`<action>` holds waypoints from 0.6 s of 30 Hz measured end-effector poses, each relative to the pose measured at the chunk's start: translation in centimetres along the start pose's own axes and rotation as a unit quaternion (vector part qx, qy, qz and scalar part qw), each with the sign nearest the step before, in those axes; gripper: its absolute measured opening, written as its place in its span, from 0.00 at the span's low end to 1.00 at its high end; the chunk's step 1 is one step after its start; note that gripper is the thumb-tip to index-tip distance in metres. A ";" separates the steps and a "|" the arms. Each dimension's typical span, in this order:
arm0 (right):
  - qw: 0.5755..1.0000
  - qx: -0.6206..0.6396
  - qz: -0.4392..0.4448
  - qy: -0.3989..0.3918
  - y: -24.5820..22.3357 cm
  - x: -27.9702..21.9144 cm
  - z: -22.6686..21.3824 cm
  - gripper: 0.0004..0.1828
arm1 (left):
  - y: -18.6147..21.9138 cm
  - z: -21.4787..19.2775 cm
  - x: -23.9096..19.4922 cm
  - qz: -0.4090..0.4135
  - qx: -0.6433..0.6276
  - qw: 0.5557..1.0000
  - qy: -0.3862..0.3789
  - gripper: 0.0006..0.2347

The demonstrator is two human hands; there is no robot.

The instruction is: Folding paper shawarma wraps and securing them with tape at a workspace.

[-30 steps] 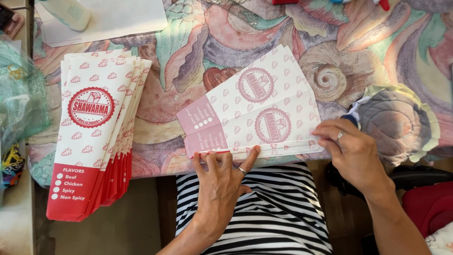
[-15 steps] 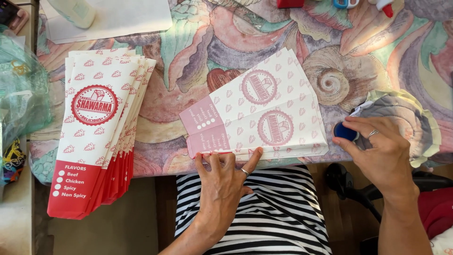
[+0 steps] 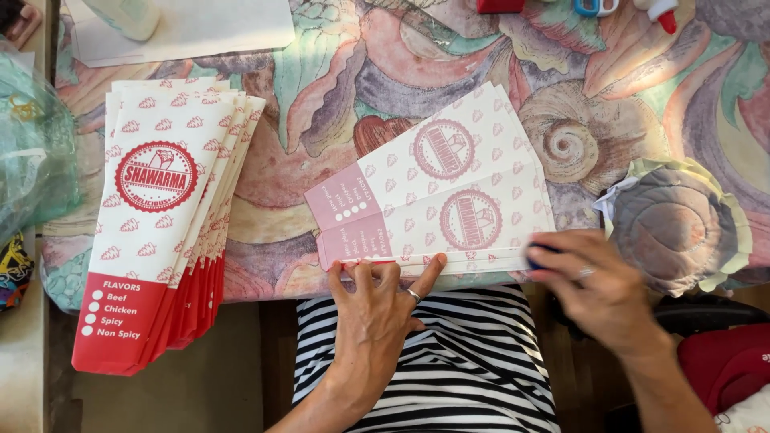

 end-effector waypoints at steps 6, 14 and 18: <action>0.999 0.036 -0.021 0.007 -2.2 1.0 1.3 0.18 | 0.3 0.9 -0.1 -0.006 0.007 1.000 -0.015 0.54; 0.998 0.067 -0.009 -0.014 -1.3 1.2 1.2 0.17 | 0.2 0.5 0.0 -0.017 -0.024 1.000 -0.008 0.51; 0.998 0.032 0.043 0.010 0.5 0.2 -0.6 0.14 | 0.2 0.5 0.0 -0.019 -0.023 0.999 -0.014 0.52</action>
Point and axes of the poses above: each hand's wrist, its own x-axis towards the middle knuckle, its own z-axis out of the palm, y = z × x, the point moved 8 cm from there along x, towards the middle knuckle, and after that the axes turned 10 degrees about -x, right-handed, at the moved point
